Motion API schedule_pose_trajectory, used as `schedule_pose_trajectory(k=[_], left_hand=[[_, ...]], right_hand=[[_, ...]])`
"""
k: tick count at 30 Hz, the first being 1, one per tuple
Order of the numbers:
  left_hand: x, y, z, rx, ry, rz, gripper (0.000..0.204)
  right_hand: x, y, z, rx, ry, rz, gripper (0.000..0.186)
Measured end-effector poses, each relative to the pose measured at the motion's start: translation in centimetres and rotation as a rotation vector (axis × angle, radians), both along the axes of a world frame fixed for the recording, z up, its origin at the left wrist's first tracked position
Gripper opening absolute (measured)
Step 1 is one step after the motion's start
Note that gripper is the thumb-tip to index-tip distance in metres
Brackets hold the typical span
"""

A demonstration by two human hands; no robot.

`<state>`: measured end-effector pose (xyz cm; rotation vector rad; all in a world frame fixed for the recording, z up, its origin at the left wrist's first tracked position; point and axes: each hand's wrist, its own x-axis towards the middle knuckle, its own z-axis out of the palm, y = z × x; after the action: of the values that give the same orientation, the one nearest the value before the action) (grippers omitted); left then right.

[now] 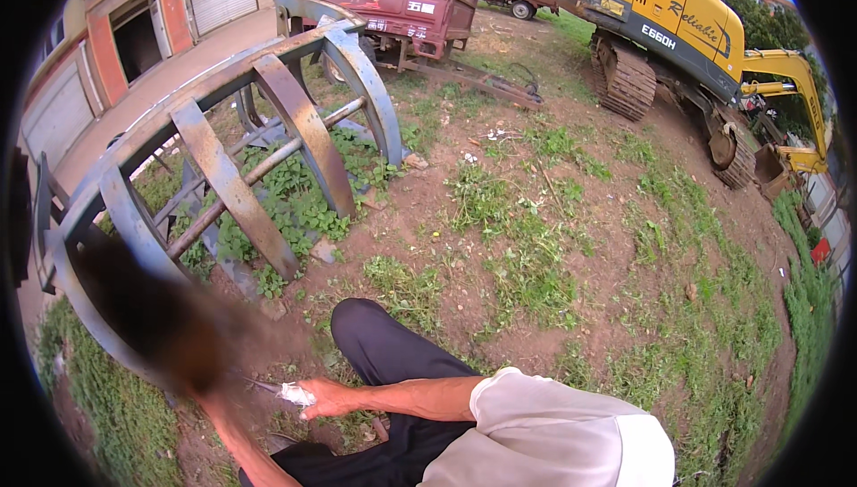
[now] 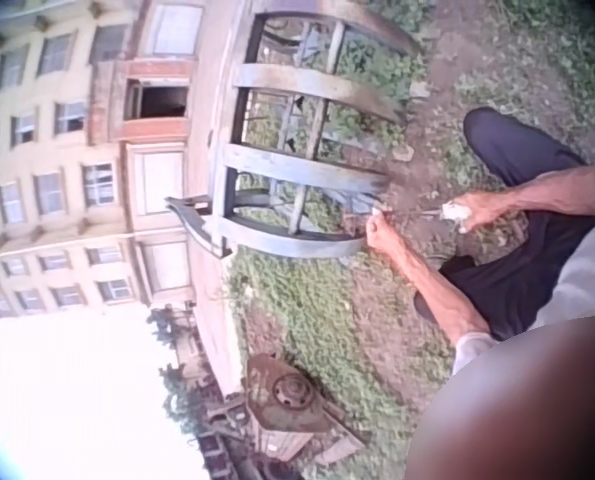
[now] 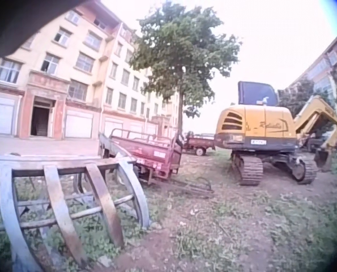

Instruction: The recorder sits on a small stool and uses a whetstone to sharpen the curved blade of a hand-held weeding tool or sickle.

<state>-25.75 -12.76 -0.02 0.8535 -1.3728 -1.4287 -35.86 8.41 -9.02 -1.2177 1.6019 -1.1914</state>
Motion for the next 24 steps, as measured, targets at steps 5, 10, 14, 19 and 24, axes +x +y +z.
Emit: schedule_pose_trajectory(k=[5, 10, 14, 19, 24], left_hand=[[-0.2, 1.1, 1.3, -0.004, 0.069, 0.054, 0.018], [0.7, -1.3, -0.6, 0.087, -0.084, -0.020, 0.017], [0.3, -1.8, -2.0, 0.214, 0.135, 0.044, 0.016], [0.7, -2.2, -2.2, 0.036, -0.006, -0.031, 0.018], [0.5, -1.7, -1.1, 0.022, -0.016, -0.062, 0.020]], right_hand=[[-0.1, -0.1, 0.2, 0.031, -0.056, 0.015, 0.059], [0.3, -0.1, 0.1, -0.014, -0.073, -0.005, 0.054], [0.3, 0.0, 1.2, -0.008, -0.057, -0.028, 0.051], [0.4, -0.3, 0.2, 0.002, 0.010, -0.006, 0.053], [0.4, -0.5, 0.1, 0.011, -0.069, -0.013, 0.059]])
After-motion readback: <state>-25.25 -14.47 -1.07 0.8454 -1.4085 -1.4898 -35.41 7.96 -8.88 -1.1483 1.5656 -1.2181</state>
